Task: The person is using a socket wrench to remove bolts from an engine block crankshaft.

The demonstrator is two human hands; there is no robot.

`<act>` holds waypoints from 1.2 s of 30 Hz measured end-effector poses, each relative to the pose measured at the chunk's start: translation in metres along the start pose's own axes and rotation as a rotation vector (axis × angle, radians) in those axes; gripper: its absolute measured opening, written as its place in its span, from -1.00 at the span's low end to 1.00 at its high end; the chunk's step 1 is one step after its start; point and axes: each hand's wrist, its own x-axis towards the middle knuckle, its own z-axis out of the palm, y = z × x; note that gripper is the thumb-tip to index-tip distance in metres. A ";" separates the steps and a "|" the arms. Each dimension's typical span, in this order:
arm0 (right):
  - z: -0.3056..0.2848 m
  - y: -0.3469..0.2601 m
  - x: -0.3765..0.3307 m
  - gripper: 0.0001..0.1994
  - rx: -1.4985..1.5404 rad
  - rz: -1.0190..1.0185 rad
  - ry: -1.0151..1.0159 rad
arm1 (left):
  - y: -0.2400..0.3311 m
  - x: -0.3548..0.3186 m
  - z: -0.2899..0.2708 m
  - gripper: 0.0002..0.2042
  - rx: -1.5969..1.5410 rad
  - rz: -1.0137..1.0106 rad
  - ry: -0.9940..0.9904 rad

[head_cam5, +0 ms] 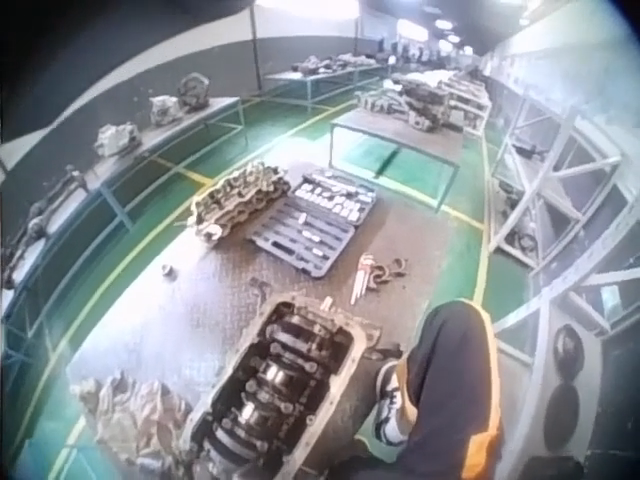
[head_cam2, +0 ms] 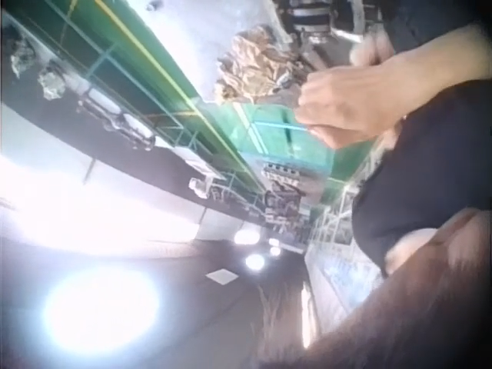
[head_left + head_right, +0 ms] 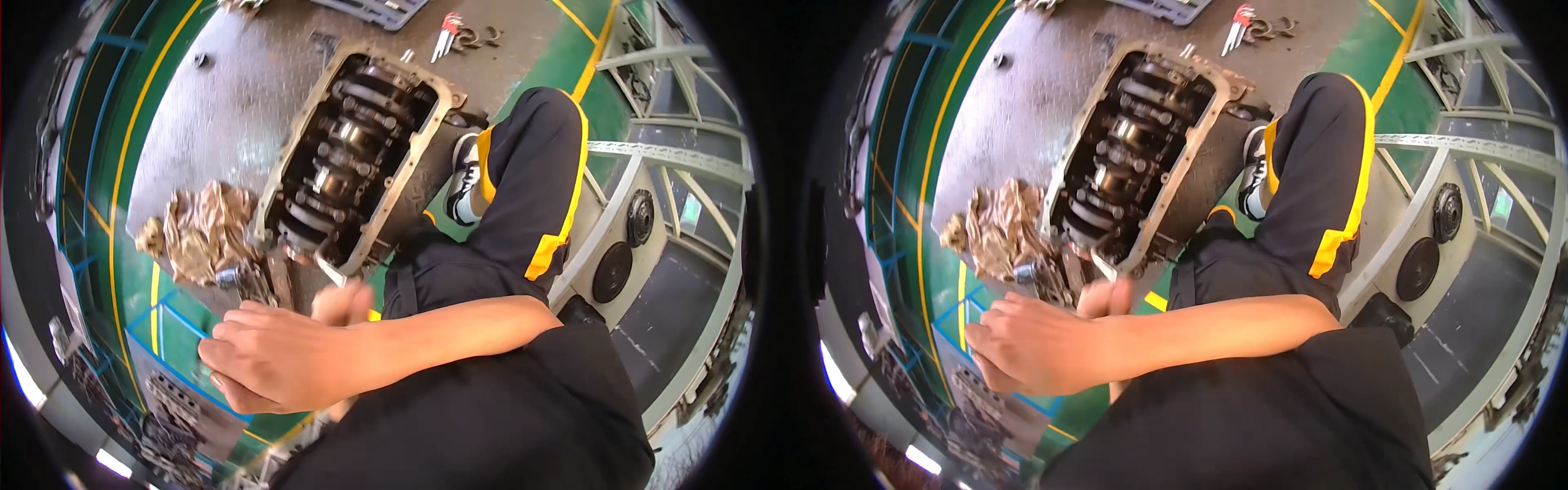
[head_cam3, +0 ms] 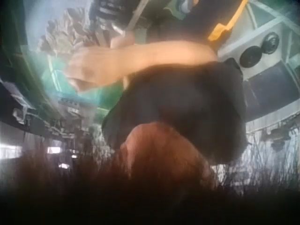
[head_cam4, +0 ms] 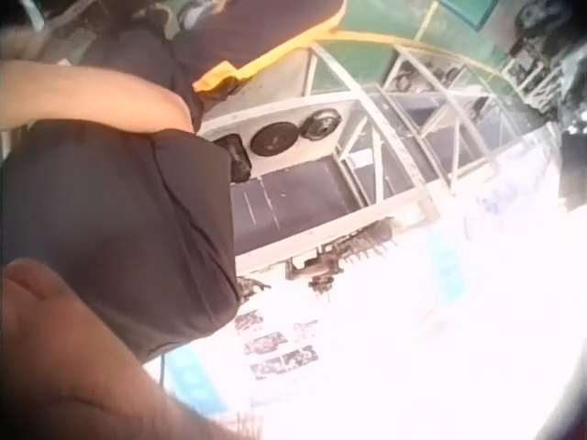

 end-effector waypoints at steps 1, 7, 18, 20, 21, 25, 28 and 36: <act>0.002 -0.005 -0.010 -0.90 0.023 0.011 -0.007 | 0.007 0.014 -0.022 -0.87 0.052 0.297 -0.232; -0.020 0.008 0.009 -0.86 0.029 0.040 0.060 | 0.050 0.102 -0.124 -0.88 -0.179 -0.201 0.449; 0.020 0.013 -0.001 -0.83 0.077 -0.125 -0.149 | 0.026 0.076 -0.023 -0.84 -0.024 -0.041 0.088; 0.005 0.009 -0.007 -0.80 -0.002 -0.127 -0.125 | 0.008 0.045 0.000 -0.83 0.109 0.250 -0.347; -0.028 0.007 -0.003 -0.81 -0.106 -0.148 -0.133 | 0.013 0.032 -0.011 -0.83 0.052 0.298 -0.381; -0.047 0.009 0.012 -0.89 -0.117 0.075 -0.153 | 0.003 0.043 -0.088 -0.76 -0.797 -0.476 0.397; -0.047 0.004 0.014 -0.88 0.027 0.165 -0.392 | 0.064 0.047 -0.066 -0.71 -0.559 -0.100 0.166; -0.052 0.004 0.052 -0.77 0.023 0.279 -0.172 | 0.003 0.124 -0.130 -0.59 -0.746 -0.231 0.179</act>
